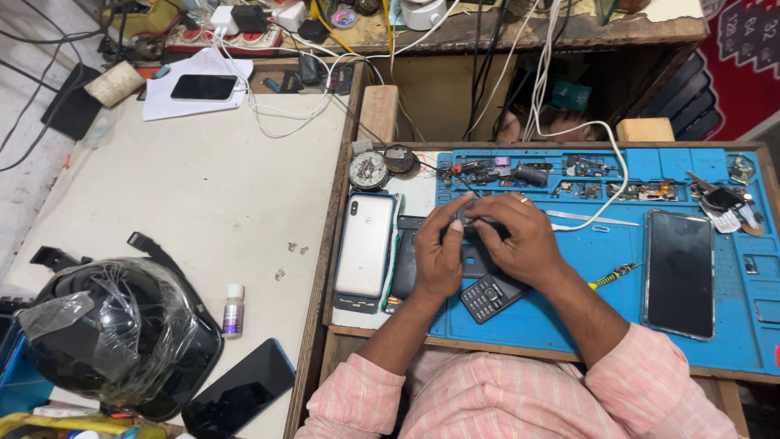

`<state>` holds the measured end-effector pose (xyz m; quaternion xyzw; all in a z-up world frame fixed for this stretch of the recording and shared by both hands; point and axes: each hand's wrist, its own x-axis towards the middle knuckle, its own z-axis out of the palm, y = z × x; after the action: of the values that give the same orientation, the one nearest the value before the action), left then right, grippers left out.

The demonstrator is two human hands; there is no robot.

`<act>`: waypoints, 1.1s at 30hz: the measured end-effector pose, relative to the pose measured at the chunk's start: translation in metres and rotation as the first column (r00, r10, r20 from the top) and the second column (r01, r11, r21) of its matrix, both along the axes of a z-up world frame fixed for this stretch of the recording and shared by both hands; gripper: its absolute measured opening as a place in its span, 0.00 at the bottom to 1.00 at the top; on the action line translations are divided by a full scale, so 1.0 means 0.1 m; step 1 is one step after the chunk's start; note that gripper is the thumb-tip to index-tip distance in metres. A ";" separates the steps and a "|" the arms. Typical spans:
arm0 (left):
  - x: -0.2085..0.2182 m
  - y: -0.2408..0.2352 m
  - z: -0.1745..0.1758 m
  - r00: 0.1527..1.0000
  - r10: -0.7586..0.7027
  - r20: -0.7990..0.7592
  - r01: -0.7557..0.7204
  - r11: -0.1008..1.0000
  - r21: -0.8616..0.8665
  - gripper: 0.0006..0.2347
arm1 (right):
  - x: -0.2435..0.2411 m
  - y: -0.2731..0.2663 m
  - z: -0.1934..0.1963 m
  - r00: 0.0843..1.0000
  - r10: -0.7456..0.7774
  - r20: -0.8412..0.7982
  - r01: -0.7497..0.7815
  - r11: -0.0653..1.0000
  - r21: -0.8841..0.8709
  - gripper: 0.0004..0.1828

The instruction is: The person disassembles a black feature phone, removes the battery, and uses a small tool to manipulate internal components. They then reassemble the phone, insert the battery, and connect a charging cable to test the device.

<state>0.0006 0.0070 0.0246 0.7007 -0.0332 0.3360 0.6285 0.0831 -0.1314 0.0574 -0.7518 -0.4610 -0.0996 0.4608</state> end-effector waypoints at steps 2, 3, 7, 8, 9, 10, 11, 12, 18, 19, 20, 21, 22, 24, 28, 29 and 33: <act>-0.02 0.00 0.00 0.999 0.020 -0.034 -0.019 0.999 0.040 0.15 | -0.01 -0.01 -0.02 0.999 0.004 0.035 -0.004 1.000 0.000 0.09; -0.03 0.00 0.00 0.998 0.023 -0.056 -0.021 0.999 0.036 0.15 | -0.01 -0.01 -0.02 0.999 0.011 0.043 -0.011 1.000 0.004 0.08; -0.04 -0.01 0.02 0.997 0.025 -0.068 -0.021 0.998 0.051 0.15 | -0.02 -0.02 -0.05 0.999 0.026 0.043 -0.028 0.999 0.037 0.08; -0.04 -0.01 0.03 0.998 0.028 -0.055 -0.025 0.998 0.063 0.15 | -0.03 -0.03 -0.05 0.999 0.033 0.006 -0.033 0.999 0.038 0.08; -0.03 -0.01 0.03 0.998 0.028 -0.060 -0.025 0.998 0.057 0.15 | -0.03 -0.03 -0.05 0.999 0.040 -0.030 -0.038 0.998 0.039 0.08; -0.04 -0.02 0.03 0.997 0.028 -0.067 -0.024 0.998 0.052 0.15 | -0.03 -0.03 -0.06 0.997 0.046 -0.069 -0.043 0.998 0.042 0.09; -0.04 -0.02 0.03 0.997 0.027 -0.075 -0.024 0.999 0.048 0.15 | -0.03 -0.03 -0.07 0.996 0.060 -0.068 -0.057 0.997 0.057 0.08; -0.04 -0.02 0.02 0.997 0.026 -0.074 -0.022 0.999 0.047 0.15 | -0.02 -0.03 -0.08 0.995 0.074 -0.067 -0.070 0.995 0.072 0.08; -0.03 -0.03 0.00 0.995 0.036 -0.088 -0.029 0.997 0.072 0.14 | 0.01 -0.03 -0.14 0.985 0.097 -0.145 -0.080 0.990 0.114 0.07; -0.03 -0.03 0.00 0.995 0.037 -0.090 -0.030 0.997 0.077 0.14 | 0.01 -0.03 -0.14 0.984 0.094 -0.152 -0.077 0.990 0.116 0.07; -0.03 -0.03 0.01 0.995 0.039 -0.092 -0.031 0.996 0.084 0.14 | 0.01 -0.03 -0.15 0.980 0.099 -0.170 -0.078 0.989 0.124 0.07; -0.03 -0.04 0.01 0.995 0.036 -0.089 -0.029 0.996 0.085 0.14 | 0.01 -0.03 -0.15 0.976 0.104 -0.189 -0.080 0.988 0.133 0.07; -0.03 -0.04 0.02 0.996 0.033 -0.086 -0.026 0.996 0.087 0.14 | 0.01 -0.03 -0.16 0.972 0.109 -0.207 -0.080 0.987 0.143 0.08; -0.03 -0.04 0.03 0.996 0.030 -0.079 -0.023 0.995 0.095 0.14 | 0.01 -0.03 -0.16 0.968 0.114 -0.222 -0.081 0.985 0.153 0.08; -0.04 -0.05 0.03 0.996 0.036 -0.077 -0.027 0.993 0.116 0.14 | 0.01 -0.03 -0.18 0.959 0.141 -0.247 -0.098 0.979 0.182 0.07; -0.04 -0.05 0.03 0.996 0.039 -0.081 -0.029 0.992 0.121 0.14 | 0.01 -0.04 -0.19 0.960 0.138 -0.243 -0.095 0.979 0.180 0.07; -0.03 -0.05 0.01 0.996 0.040 -0.075 -0.029 0.990 0.141 0.14 | 0.00 -0.04 -0.18 0.976 0.096 -0.195 -0.067 0.986 0.154 0.08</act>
<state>-0.0021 0.0024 0.0255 0.7560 -0.0200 0.3161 0.5729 0.0828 -0.1359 0.0392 -0.7025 -0.4339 -0.0374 0.5629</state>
